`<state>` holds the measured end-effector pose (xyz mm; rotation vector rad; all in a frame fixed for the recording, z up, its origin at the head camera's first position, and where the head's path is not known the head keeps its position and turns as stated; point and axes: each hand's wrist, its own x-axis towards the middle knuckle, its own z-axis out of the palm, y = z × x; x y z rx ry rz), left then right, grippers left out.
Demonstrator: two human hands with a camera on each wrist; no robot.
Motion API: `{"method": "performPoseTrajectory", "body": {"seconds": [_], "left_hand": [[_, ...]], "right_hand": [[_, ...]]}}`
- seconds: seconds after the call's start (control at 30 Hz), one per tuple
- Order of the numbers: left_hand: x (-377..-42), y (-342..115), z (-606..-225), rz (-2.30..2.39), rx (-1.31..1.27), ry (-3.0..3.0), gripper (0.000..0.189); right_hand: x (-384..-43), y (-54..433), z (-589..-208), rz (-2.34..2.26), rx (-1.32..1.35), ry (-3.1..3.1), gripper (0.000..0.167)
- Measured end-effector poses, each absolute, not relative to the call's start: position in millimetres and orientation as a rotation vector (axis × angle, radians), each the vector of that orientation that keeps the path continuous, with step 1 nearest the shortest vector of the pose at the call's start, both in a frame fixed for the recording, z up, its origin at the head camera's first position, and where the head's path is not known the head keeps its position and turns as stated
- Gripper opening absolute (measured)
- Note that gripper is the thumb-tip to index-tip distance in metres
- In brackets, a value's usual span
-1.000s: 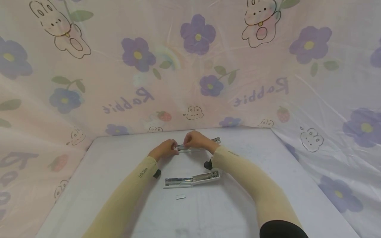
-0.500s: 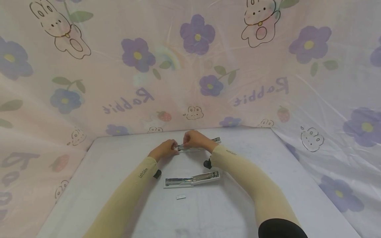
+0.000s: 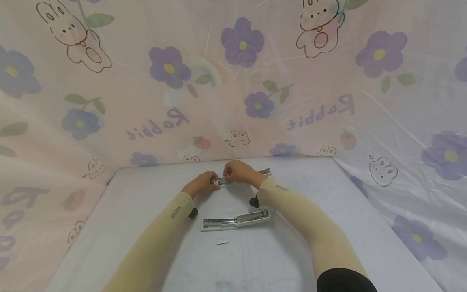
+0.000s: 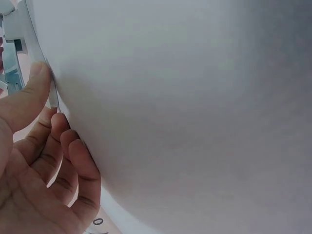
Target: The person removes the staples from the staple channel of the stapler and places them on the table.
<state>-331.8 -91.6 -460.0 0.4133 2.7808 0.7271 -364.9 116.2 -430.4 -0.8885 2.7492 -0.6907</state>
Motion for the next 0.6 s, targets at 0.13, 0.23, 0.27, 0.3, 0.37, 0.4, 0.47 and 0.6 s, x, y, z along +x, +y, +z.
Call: {"method": "performPoseTrajectory", "body": {"seconds": [0.13, 0.23, 0.27, 0.3, 0.37, 0.4, 0.47, 0.6], "left_hand": [[-336, -93, -462, 0.711, 0.430, 2.782, 0.034], [-338, -93, -463, 0.705, 0.431, 2.777, 0.035], [-338, -93, -463, 0.708, 0.429, 2.775, 0.035], [-338, -93, -464, 0.713, 0.426, 2.773, 0.035], [-337, -93, -463, 0.719, 0.417, 2.770, 0.035], [-337, -93, -463, 0.722, 0.413, 2.769, 0.036], [-337, -93, -463, 0.729, 0.410, 2.768, 0.036], [-336, -93, -463, 0.735, 0.414, 2.773, 0.036]], "right_hand": [[-366, 118, -432, -0.703, -0.879, 2.755, 0.008], [-368, 122, -434, -0.724, -0.878, 2.752, 0.008], [-368, 124, -434, -0.731, -0.881, 2.751, 0.008], [-368, 125, -434, -0.739, -0.884, 2.750, 0.008], [-368, 128, -432, -0.764, -0.894, 2.748, 0.008], [-367, 130, -432, -0.780, -0.898, 2.745, 0.008], [-367, 133, -432, -0.805, -0.900, 2.741, 0.008], [-366, 140, -432, -0.833, -0.900, 2.735, 0.008]]}}
